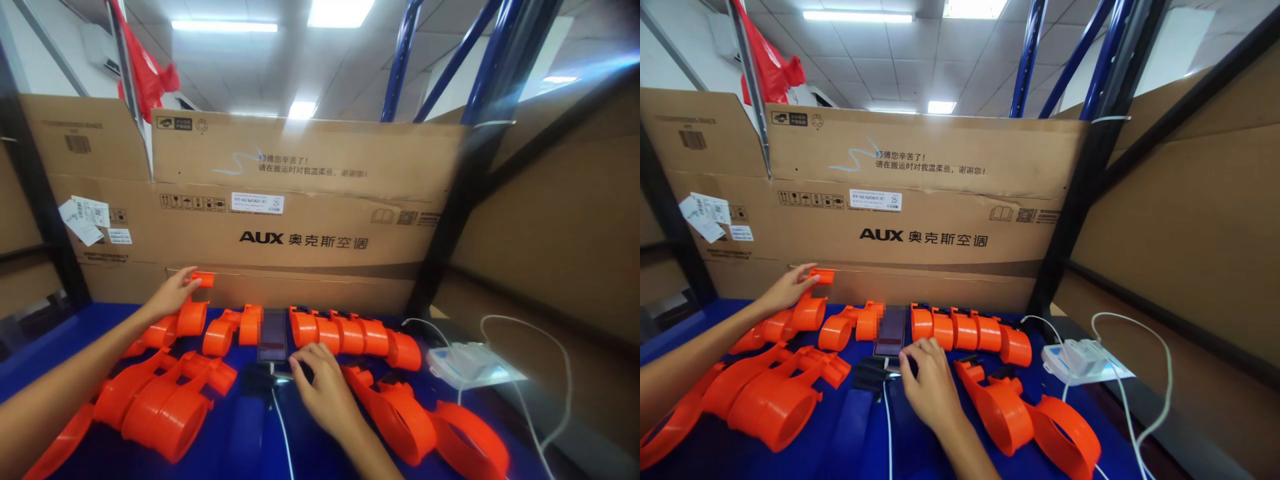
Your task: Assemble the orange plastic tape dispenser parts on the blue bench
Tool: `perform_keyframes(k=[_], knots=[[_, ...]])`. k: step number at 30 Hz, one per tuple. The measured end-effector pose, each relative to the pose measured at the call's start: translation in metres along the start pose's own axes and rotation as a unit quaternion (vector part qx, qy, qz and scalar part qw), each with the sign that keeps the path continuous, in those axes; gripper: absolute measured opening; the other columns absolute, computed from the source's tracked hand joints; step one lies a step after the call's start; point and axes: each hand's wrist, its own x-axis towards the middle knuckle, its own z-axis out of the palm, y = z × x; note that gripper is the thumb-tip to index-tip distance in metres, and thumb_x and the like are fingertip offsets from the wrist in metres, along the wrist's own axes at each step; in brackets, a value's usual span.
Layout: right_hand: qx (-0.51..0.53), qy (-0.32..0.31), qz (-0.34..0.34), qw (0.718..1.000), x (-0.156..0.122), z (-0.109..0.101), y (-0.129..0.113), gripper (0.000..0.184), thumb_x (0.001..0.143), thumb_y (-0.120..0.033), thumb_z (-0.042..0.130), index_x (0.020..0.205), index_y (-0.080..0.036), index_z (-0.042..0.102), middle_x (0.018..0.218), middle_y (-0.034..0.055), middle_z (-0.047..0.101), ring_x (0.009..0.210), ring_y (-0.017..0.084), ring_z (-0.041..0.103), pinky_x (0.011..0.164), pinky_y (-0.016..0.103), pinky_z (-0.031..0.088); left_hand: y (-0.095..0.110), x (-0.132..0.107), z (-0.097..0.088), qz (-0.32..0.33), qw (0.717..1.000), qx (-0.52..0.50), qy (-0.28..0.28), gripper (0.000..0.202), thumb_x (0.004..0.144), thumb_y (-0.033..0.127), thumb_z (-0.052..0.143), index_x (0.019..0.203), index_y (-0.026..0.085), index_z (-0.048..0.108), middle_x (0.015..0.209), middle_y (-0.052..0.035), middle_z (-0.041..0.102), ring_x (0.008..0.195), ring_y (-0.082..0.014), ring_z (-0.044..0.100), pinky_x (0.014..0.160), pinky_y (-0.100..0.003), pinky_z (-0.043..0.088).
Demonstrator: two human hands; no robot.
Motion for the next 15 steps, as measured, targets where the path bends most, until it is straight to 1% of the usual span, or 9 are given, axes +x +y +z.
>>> perform_keyframes(k=[3, 5, 8, 11, 13, 15], knots=[[0.005, -0.004, -0.005, 1.0, 0.0, -0.001, -0.001, 0.022, 0.1, -0.032, 0.054, 0.087, -0.025, 0.07, 0.092, 0.0054, 0.068, 0.091, 0.025, 0.063, 0.088, 0.04, 0.048, -0.017, 0.002, 0.018, 0.001, 0.997, 0.071, -0.035, 0.063, 0.086, 0.046, 0.06, 0.142, 0.018, 0.054, 0.133, -0.0169, 0.068, 0.119, -0.0333, 0.066, 0.098, -0.043, 0.051], [0.009, -0.006, -0.007, 1.0, 0.0, -0.002, -0.002, 0.021, 0.1, -0.032, 0.054, 0.088, -0.025, 0.07, 0.092, 0.0054, 0.068, 0.092, 0.025, 0.062, 0.089, 0.041, 0.048, -0.026, 0.005, 0.027, 0.004, 0.992, 0.114, -0.06, 0.06, 0.088, 0.044, 0.057, 0.142, 0.018, 0.054, 0.136, -0.0159, 0.067, 0.12, -0.0321, 0.065, 0.1, -0.04, 0.049], [0.016, -0.006, -0.01, 1.0, 0.0, -0.003, -0.003, 0.021, 0.101, -0.03, 0.053, 0.089, -0.024, 0.069, 0.092, 0.0057, 0.068, 0.092, 0.025, 0.062, 0.09, 0.042, 0.048, -0.034, 0.012, 0.034, 0.012, 0.98, 0.174, -0.099, 0.049, 0.09, 0.042, 0.055, 0.133, 0.02, 0.063, 0.124, -0.0128, 0.074, 0.116, -0.0317, 0.068, 0.098, -0.039, 0.049], [0.019, 0.001, -0.014, 1.0, 0.001, -0.004, -0.005, 0.02, 0.1, -0.029, 0.053, 0.089, -0.024, 0.069, 0.092, 0.0058, 0.068, 0.09, 0.025, 0.061, 0.09, 0.042, 0.048, -0.038, 0.02, 0.037, 0.018, 0.965, 0.224, -0.136, 0.037, 0.092, 0.042, 0.056, 0.119, 0.021, 0.071, 0.113, -0.011, 0.077, 0.111, -0.0314, 0.069, 0.097, -0.042, 0.049], [0.024, 0.006, -0.018, 1.0, 0.001, -0.005, -0.005, 0.019, 0.1, -0.028, 0.054, 0.089, -0.024, 0.069, 0.091, 0.0055, 0.069, 0.09, 0.025, 0.061, 0.089, 0.042, 0.048, -0.039, 0.023, 0.04, 0.022, 0.955, 0.249, -0.159, 0.034, 0.094, 0.043, 0.059, 0.117, 0.019, 0.071, 0.112, -0.0103, 0.076, 0.108, -0.0291, 0.069, 0.097, -0.046, 0.049], [0.028, 0.013, -0.022, 0.999, 0.001, -0.006, -0.006, 0.019, 0.1, -0.027, 0.054, 0.088, -0.024, 0.068, 0.091, 0.0053, 0.069, 0.089, 0.024, 0.061, 0.088, 0.042, 0.048, -0.041, 0.024, 0.044, 0.025, 0.946, 0.266, -0.181, 0.033, 0.096, 0.043, 0.061, 0.117, 0.019, 0.069, 0.115, -0.0094, 0.073, 0.107, -0.0262, 0.068, 0.097, -0.049, 0.05]])
